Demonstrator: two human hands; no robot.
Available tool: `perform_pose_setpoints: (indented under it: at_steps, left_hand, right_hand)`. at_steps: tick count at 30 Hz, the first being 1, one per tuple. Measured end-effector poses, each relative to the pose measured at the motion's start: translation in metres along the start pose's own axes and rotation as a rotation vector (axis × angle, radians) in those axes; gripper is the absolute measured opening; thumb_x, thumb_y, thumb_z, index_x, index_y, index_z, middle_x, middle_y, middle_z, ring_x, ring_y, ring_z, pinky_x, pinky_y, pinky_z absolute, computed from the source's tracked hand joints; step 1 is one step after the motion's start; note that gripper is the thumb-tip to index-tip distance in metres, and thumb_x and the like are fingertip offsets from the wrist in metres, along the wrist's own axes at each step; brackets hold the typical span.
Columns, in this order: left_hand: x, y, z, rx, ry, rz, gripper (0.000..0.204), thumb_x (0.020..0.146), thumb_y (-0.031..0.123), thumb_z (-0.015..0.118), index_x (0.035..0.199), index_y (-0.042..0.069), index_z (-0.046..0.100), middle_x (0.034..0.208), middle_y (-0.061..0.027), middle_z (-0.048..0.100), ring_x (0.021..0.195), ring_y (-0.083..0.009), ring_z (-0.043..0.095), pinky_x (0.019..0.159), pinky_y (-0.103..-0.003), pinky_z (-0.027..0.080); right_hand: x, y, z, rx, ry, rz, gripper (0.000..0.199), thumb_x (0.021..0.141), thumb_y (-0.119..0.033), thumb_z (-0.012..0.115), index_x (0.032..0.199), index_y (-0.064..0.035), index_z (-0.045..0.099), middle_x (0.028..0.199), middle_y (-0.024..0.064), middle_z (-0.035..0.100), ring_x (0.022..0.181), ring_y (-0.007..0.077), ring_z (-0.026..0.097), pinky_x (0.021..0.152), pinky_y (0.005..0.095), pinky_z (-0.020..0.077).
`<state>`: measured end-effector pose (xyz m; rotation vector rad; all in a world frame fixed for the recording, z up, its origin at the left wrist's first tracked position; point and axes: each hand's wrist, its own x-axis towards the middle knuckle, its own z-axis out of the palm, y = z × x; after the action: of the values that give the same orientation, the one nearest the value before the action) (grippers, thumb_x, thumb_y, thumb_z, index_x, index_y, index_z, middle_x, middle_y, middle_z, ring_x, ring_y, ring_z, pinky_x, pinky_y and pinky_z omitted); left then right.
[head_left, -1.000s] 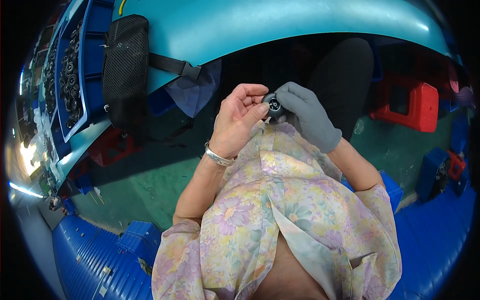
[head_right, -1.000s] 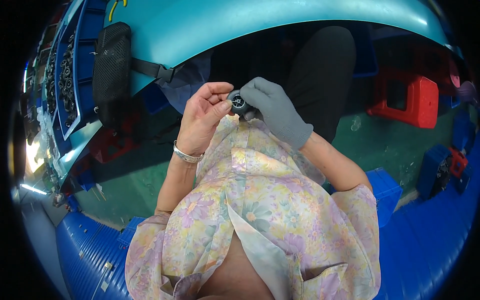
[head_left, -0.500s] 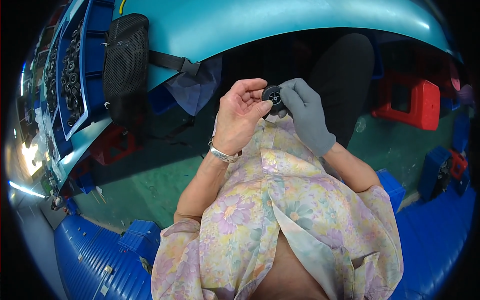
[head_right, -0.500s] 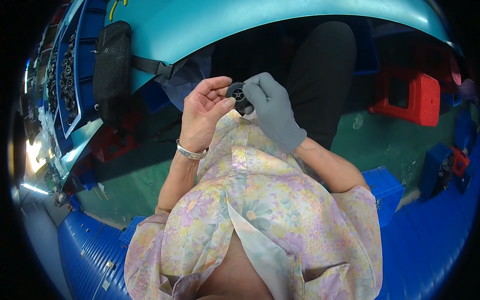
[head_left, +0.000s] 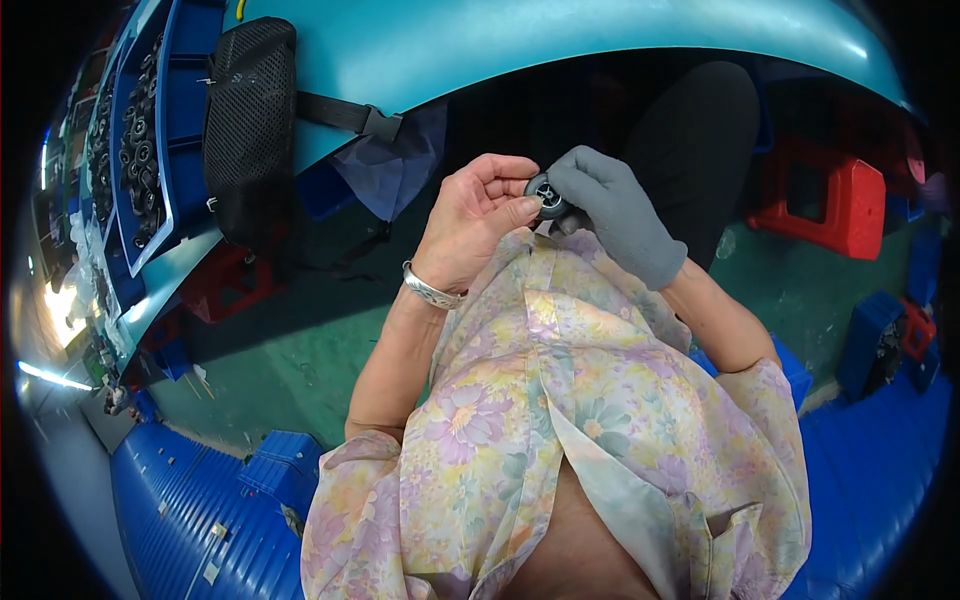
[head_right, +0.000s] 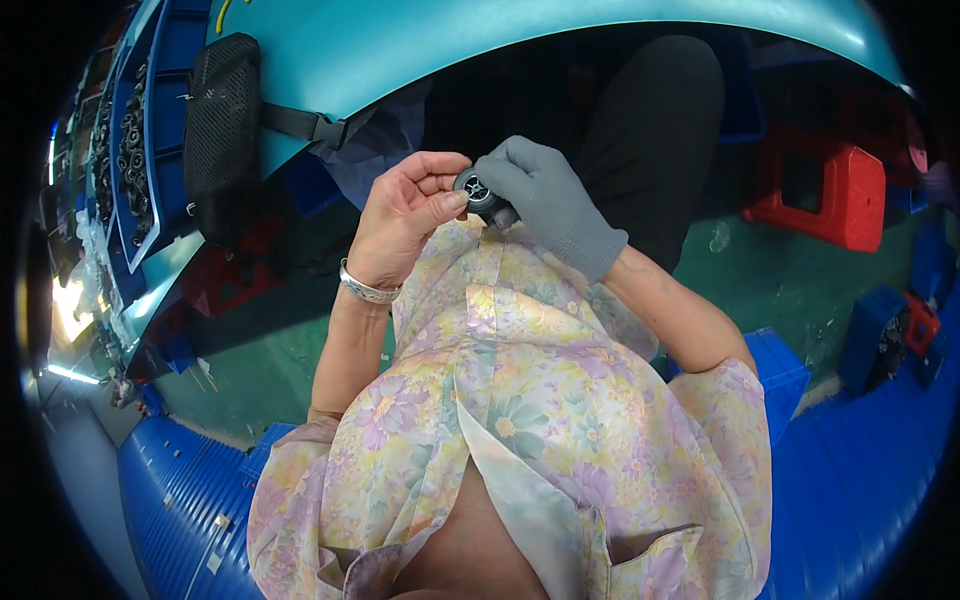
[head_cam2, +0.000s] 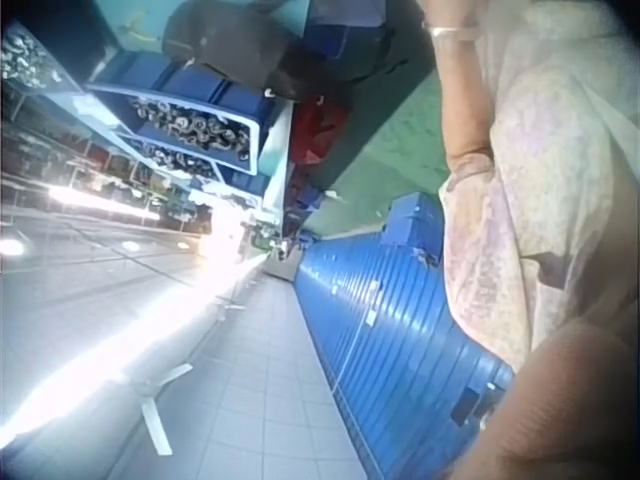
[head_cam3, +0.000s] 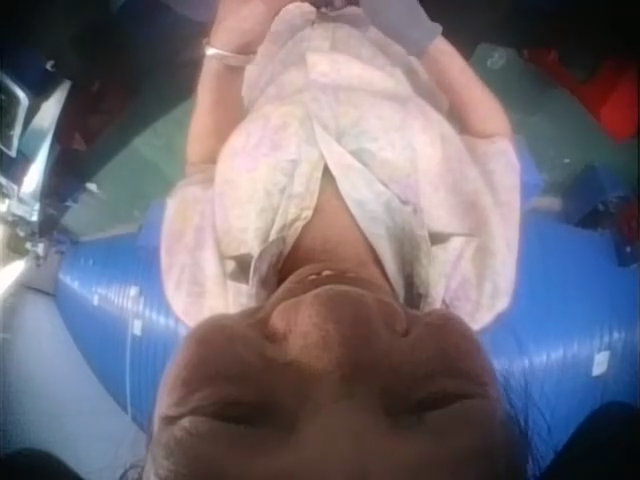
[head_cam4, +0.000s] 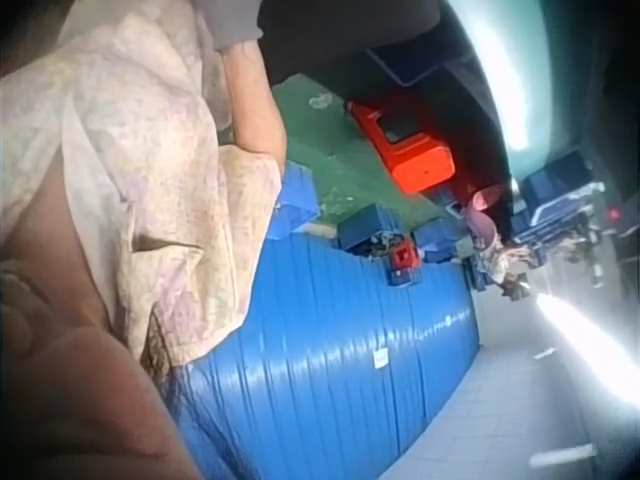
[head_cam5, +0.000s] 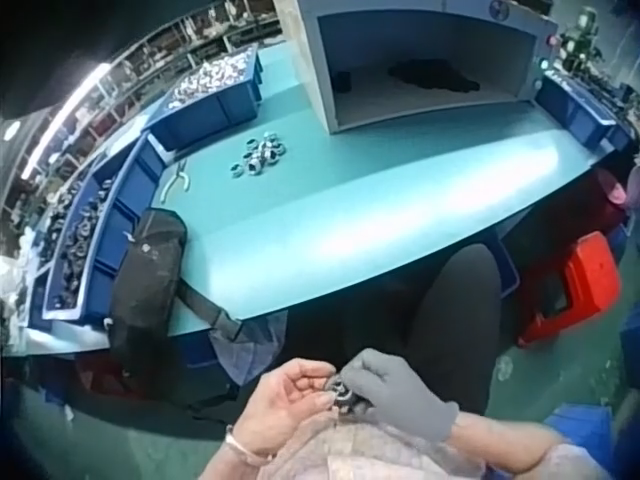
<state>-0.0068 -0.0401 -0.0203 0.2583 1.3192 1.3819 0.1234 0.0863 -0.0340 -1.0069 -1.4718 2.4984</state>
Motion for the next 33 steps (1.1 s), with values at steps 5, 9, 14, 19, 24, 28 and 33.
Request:
perform_pose_setpoints:
  at_steps: [5,9,14,19,24,28,33]
  left_hand:
    - [0.003,-0.004,0.001,0.151,-0.023,0.018,0.032,0.082,-0.007,0.064,0.113,-0.004,0.056,0.096,-0.0074,0.064,0.084,-0.0097,0.062,0.076,-0.023,0.052]
    - [0.008,-0.004,-0.006,0.065,-0.025,-0.037,0.031,0.083,-0.006,0.063,0.113,-0.003,0.056,0.095,-0.0074,0.064,0.085,-0.0103,0.062,0.077,-0.024,0.052]
    - [0.009,-0.008,-0.004,-0.032,0.029,-0.005,0.029,0.085,-0.002,0.064,0.114,-0.003,0.056,0.097,-0.0082,0.065,0.086,-0.0119,0.062,0.078,-0.026,0.052]
    - [0.011,-0.010,0.000,-0.016,0.055,-0.005,0.030,0.085,-0.001,0.064,0.114,-0.002,0.056,0.097,-0.0083,0.065,0.086,-0.0125,0.063,0.078,-0.027,0.053]
    - [0.016,-0.013,0.004,-0.099,0.070,0.038,0.028,0.088,0.005,0.065,0.114,-0.001,0.057,0.099,-0.0078,0.066,0.087,-0.0120,0.063,0.080,-0.027,0.053]
    - [0.015,-0.022,0.006,-0.086,0.018,0.060,0.030,0.097,0.015,0.056,0.123,0.002,0.054,0.115,-0.0074,0.063,0.099,-0.0138,0.062,0.088,-0.030,0.051]
    - [0.010,-0.020,0.013,-0.365,-0.084,0.023,0.043,0.096,0.019,0.058,0.133,-0.001,0.048,0.116,-0.0100,0.061,0.104,-0.0174,0.060,0.093,-0.032,0.048]
  right_hand:
    - [0.009,0.006,-0.005,-0.331,-0.017,-0.068,0.023,0.091,-0.023,0.059,0.081,-0.0017,0.058,0.071,0.0014,0.059,0.060,0.0051,0.054,0.054,0.0212,0.0442]
    - [0.015,0.010,-0.010,-0.203,-0.079,0.014,0.023,0.092,-0.023,0.058,0.085,-0.0006,0.058,0.073,0.0022,0.059,0.061,0.0059,0.055,0.055,0.0215,0.0449]
    - [0.000,0.010,-0.002,0.005,0.004,-0.076,0.021,0.093,-0.018,0.058,0.101,0.0014,0.059,0.081,0.0049,0.061,0.068,0.0079,0.057,0.062,0.0232,0.0476]
    - [-0.003,0.015,-0.004,-0.008,0.019,-0.121,0.019,0.092,-0.014,0.059,0.103,0.0016,0.059,0.085,0.0052,0.062,0.073,0.0078,0.057,0.065,0.0232,0.0479]
    - [0.002,0.013,-0.009,0.098,0.026,-0.051,0.017,0.092,-0.011,0.058,0.103,0.0018,0.059,0.088,0.0038,0.062,0.075,0.0070,0.057,0.066,0.0229,0.0478]
    - [0.003,0.010,-0.011,-0.349,0.159,-0.404,0.019,0.084,-0.008,0.067,0.102,-0.0047,0.062,0.085,0.0046,0.060,0.072,0.0116,0.057,0.065,0.0248,0.0463]
    - [-0.002,0.016,-0.007,-0.811,0.230,-0.853,0.034,0.067,-0.009,0.078,0.097,-0.0104,0.062,0.092,0.0039,0.057,0.090,0.0239,0.055,0.076,0.0346,0.0468]
